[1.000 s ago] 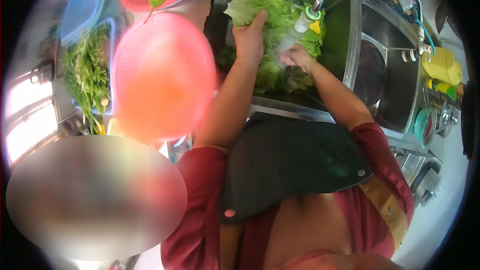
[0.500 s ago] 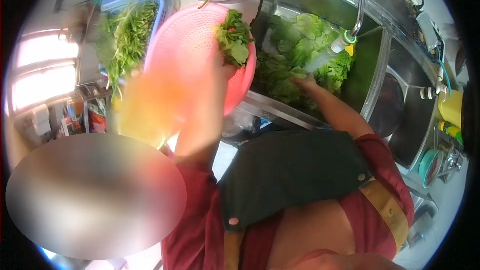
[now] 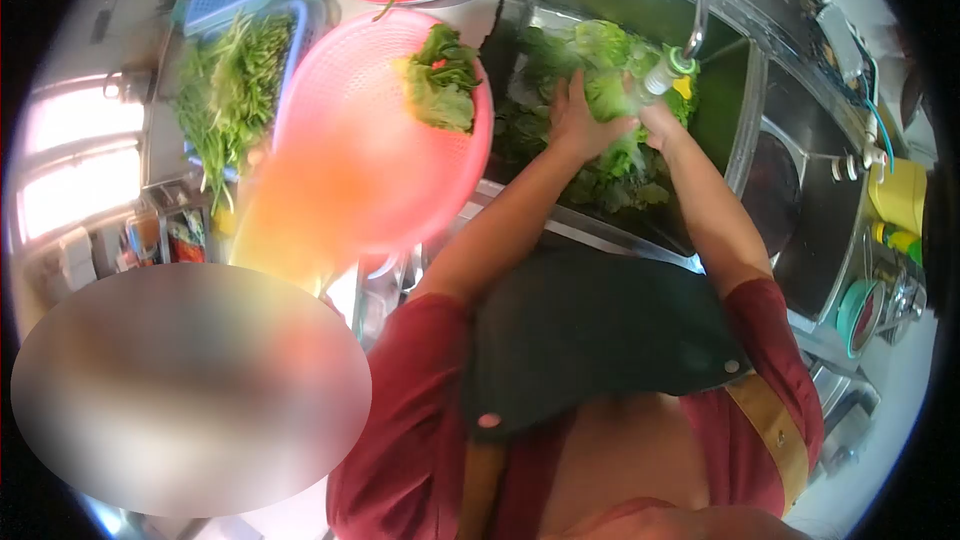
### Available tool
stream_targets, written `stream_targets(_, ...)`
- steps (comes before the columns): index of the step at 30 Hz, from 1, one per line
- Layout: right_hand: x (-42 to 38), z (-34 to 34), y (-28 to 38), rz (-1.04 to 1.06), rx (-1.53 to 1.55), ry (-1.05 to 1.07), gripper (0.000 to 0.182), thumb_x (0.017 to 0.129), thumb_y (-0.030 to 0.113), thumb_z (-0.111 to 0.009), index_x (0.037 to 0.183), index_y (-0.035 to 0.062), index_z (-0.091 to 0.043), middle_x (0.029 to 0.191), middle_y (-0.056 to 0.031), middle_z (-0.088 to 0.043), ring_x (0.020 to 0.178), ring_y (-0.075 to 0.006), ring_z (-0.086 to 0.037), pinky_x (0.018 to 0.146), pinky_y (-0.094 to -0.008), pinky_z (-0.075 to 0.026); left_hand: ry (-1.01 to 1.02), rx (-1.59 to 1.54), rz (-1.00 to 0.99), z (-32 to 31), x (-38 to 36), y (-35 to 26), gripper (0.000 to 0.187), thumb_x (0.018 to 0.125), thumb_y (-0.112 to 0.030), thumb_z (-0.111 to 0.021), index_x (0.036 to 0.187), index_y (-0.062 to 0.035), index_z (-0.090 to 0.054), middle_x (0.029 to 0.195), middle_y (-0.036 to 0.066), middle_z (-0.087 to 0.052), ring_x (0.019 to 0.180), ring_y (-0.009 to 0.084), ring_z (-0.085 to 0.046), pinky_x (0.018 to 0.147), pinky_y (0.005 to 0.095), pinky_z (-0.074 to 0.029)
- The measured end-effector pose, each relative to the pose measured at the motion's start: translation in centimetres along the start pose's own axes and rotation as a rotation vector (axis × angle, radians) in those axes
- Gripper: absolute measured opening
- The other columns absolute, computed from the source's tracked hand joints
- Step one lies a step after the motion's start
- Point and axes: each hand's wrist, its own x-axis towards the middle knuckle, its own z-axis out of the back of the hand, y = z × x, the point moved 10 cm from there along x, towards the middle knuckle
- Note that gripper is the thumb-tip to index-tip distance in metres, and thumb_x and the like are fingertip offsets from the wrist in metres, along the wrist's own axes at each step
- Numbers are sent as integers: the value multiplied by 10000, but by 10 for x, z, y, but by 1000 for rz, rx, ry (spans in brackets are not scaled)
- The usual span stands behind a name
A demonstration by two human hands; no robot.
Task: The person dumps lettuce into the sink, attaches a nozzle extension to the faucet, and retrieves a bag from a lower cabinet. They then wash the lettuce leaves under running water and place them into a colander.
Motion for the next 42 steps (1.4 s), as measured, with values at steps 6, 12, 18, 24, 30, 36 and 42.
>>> stream_targets(6,1,15,9,114,-274,58,680,770,395,-637,1298,63,-366,1300,-141,-410,1197,-261,-379,972,-426,-302,281,-721,340,-49,13,76,976,591,-282,-789,1333,2,-221,1246,179,-418,1059,277,-496,853,372,-436)
stream_targets(12,22,49,-12,180,-306,69,490,736,118,-604,1197,40,-458,1140,-79,-529,1032,-188,-458,886,-321,-351,395,-987,513,-25,-14,71,646,742,-377,-620,1233,-15,-410,1184,153,-485,1004,243,-532,775,371,-473)
stream_targets(18,38,-1,-41,-19,477,111,518,850,415,-501,1231,71,-429,1217,-67,-486,1117,-217,-431,960,-399,-300,581,-1322,624,-55,-17,46,666,795,-399,-532,1313,-38,-319,1256,167,-425,1101,283,-469,893,394,-399)
stream_targets(24,22,-19,-15,36,146,-7,731,801,542,-511,1334,91,-295,1333,-129,-362,1210,-263,-361,1004,-438,-264,7,-37,-130,-41,30,53,743,743,-374,-648,1305,-47,-289,1226,130,-435,1091,253,-460,905,335,-390)
stream_targets(30,10,-15,24,258,-432,131,907,713,516,-640,1368,54,-216,1347,-156,-332,1217,-241,-347,988,-351,-300,473,-818,213,-45,20,61,691,721,-226,-703,1279,-50,-336,1193,98,-472,1084,199,-463,901,344,-385)
stream_targets(36,-14,0,30,185,-392,141,718,739,415,-664,1276,31,-379,1232,-131,-466,1115,-217,-445,943,-329,-353,635,-1206,413,-53,-3,63,652,715,-184,-701,1259,-52,-367,1179,88,-484,1067,186,-466,887,326,-385)
stream_targets(42,2,1,24,318,-377,72,543,742,303,-675,1173,45,-470,1119,-107,-530,1030,-201,-488,898,-329,-380,269,-566,58,-33,16,61,697,632,-168,-755,1227,-30,-418,1162,90,-495,1017,185,-497,839,300,-422)
